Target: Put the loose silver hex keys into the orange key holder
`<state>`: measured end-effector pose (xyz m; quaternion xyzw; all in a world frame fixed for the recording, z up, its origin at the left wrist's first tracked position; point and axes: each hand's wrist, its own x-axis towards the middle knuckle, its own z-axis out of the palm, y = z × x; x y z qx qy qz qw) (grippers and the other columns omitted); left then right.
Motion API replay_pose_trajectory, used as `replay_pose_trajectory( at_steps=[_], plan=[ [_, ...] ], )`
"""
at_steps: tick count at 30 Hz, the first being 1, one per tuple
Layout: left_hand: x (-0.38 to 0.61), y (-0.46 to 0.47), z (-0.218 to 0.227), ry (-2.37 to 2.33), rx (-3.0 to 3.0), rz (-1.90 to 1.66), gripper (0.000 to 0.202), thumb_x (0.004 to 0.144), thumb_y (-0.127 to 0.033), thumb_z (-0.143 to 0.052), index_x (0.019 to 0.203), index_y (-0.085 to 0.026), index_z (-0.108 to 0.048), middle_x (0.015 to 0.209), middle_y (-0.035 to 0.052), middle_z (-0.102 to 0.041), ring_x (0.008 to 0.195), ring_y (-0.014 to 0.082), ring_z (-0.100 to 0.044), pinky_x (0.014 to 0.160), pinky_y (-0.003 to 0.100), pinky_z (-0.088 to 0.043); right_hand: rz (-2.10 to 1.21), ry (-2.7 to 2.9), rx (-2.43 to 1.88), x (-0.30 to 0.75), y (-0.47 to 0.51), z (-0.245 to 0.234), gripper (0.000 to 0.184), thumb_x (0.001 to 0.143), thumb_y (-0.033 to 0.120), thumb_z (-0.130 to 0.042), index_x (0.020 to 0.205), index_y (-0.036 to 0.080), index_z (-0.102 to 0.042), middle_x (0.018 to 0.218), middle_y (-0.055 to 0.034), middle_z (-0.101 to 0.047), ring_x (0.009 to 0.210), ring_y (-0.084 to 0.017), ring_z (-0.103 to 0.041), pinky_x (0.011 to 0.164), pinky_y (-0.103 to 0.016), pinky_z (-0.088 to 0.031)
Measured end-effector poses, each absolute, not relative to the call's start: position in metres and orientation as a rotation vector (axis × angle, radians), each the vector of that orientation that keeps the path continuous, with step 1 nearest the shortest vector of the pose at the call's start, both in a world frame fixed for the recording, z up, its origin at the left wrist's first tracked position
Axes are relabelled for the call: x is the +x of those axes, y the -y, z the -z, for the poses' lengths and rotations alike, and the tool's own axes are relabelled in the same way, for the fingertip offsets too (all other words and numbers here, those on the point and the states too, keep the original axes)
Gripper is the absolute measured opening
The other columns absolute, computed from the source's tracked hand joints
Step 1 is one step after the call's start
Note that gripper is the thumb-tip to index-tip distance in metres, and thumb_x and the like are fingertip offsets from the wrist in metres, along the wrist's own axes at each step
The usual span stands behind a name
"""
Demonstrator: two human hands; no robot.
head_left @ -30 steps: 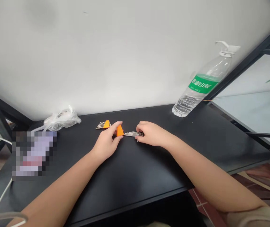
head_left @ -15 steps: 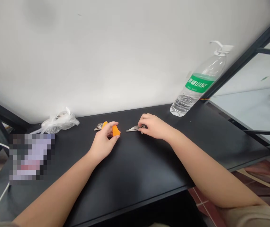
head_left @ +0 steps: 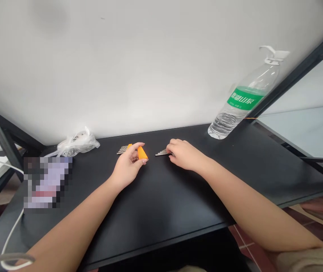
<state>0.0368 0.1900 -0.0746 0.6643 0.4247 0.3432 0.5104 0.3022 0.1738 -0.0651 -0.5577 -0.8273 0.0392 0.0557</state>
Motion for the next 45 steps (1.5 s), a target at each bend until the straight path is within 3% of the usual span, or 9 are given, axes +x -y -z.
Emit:
replay_pose_trajectory(
  at_steps=[5,10,14,26,29,32,34,40,45],
  plan=[
    [0.038,-0.189,0.074,-0.992,1.6,-0.819,0.056,0.084,-0.032,-0.071,0.137,-0.024,-0.056,0.093,0.0027,-0.07,0.088,0.0195,-0.07,0.093,0.04,-0.057,-0.119,2.508,-1.784,0.297,-0.17,0.063,0.012,0.087,0.01,-0.06,0.078,0.018,-0.063,0.093,-0.0101,-0.062,0.084,-0.022,-0.059,0.071,-0.033,-0.04],
    [0.038,-0.188,0.076,-0.999,1.643,-0.802,0.054,0.086,-0.032,-0.07,0.137,-0.026,-0.056,0.103,0.0031,-0.07,0.098,0.0204,-0.069,0.096,0.04,-0.057,-0.325,2.408,-1.572,0.298,-0.163,0.051,0.008,0.087,0.012,-0.061,0.085,0.02,-0.061,0.09,-0.0039,-0.064,0.076,-0.016,-0.057,0.067,-0.028,-0.04],
    [0.038,-0.187,0.079,-1.02,1.68,-0.786,0.053,0.086,-0.031,-0.069,0.138,-0.028,-0.057,0.108,0.003,-0.07,0.101,0.0208,-0.069,0.098,0.042,-0.056,-0.416,2.316,-1.321,0.298,-0.161,0.044,0.011,0.096,0.018,-0.055,0.091,0.021,-0.064,0.091,-0.0027,-0.066,0.078,-0.016,-0.058,0.071,-0.027,-0.043],
    [0.044,-0.188,0.078,-0.967,1.634,-0.791,0.059,0.084,-0.031,-0.075,0.139,-0.025,-0.058,0.109,0.0042,-0.073,0.102,0.0215,-0.07,0.102,0.044,-0.055,-0.421,2.282,-1.22,0.296,-0.16,0.044,0.021,0.1,0.021,-0.053,0.096,0.023,-0.074,0.101,-0.0065,-0.069,0.088,-0.019,-0.064,0.082,-0.032,-0.05],
    [0.047,-0.184,0.078,-0.902,1.675,-0.781,0.058,0.086,-0.031,-0.074,0.141,-0.023,-0.056,0.11,0.0057,-0.074,0.104,0.0224,-0.071,0.103,0.044,-0.055,-0.667,2.173,-1.2,0.278,-0.153,0.048,0.013,0.097,0.023,-0.057,0.097,0.022,-0.071,0.099,-0.0061,-0.07,0.085,-0.019,-0.067,0.081,-0.033,-0.053],
    [0.046,-0.18,0.078,-0.868,1.732,-0.76,0.057,0.087,-0.031,-0.072,0.141,-0.023,-0.056,0.113,0.0063,-0.075,0.106,0.0226,-0.071,0.104,0.042,-0.055,-1.183,1.837,-1.238,0.265,-0.151,0.054,0.012,0.098,0.027,-0.055,0.108,0.022,-0.059,0.084,-0.0021,-0.069,0.067,-0.016,-0.067,0.065,-0.031,-0.055],
    [0.044,-0.179,0.078,-0.892,1.777,-0.744,0.056,0.088,-0.032,-0.072,0.141,-0.024,-0.056,0.107,0.0043,-0.075,0.102,0.0217,-0.072,0.101,0.041,-0.056,-1.284,1.726,-1.299,0.268,-0.154,0.055,0.014,0.099,0.03,-0.052,0.109,0.021,-0.056,0.078,-0.0003,-0.067,0.062,-0.016,-0.066,0.059,-0.03,-0.054],
    [0.04,-0.18,0.076,-0.953,1.838,-0.706,0.053,0.09,-0.032,-0.069,0.141,-0.026,-0.056,0.095,0.0008,-0.073,0.096,0.0203,-0.072,0.097,0.038,-0.057,-0.374,2.232,-1.645,0.308,-0.171,0.055,0.01,0.093,0.022,-0.06,0.088,0.02,-0.068,0.099,-0.0058,-0.065,0.081,-0.017,-0.063,0.075,-0.03,-0.048],
    [0.041,-0.181,0.077,-0.938,1.836,-0.712,0.052,0.09,-0.028,-0.068,0.139,-0.027,-0.054,0.104,0.0018,-0.073,0.1,0.0196,-0.072,0.099,0.037,-0.056,-0.26,2.426,-1.786,0.31,-0.173,0.06,0.01,0.092,0.017,-0.058,0.088,0.019,-0.066,0.098,-0.0066,-0.062,0.076,-0.016,-0.059,0.067,-0.027,-0.041]
  ],
)
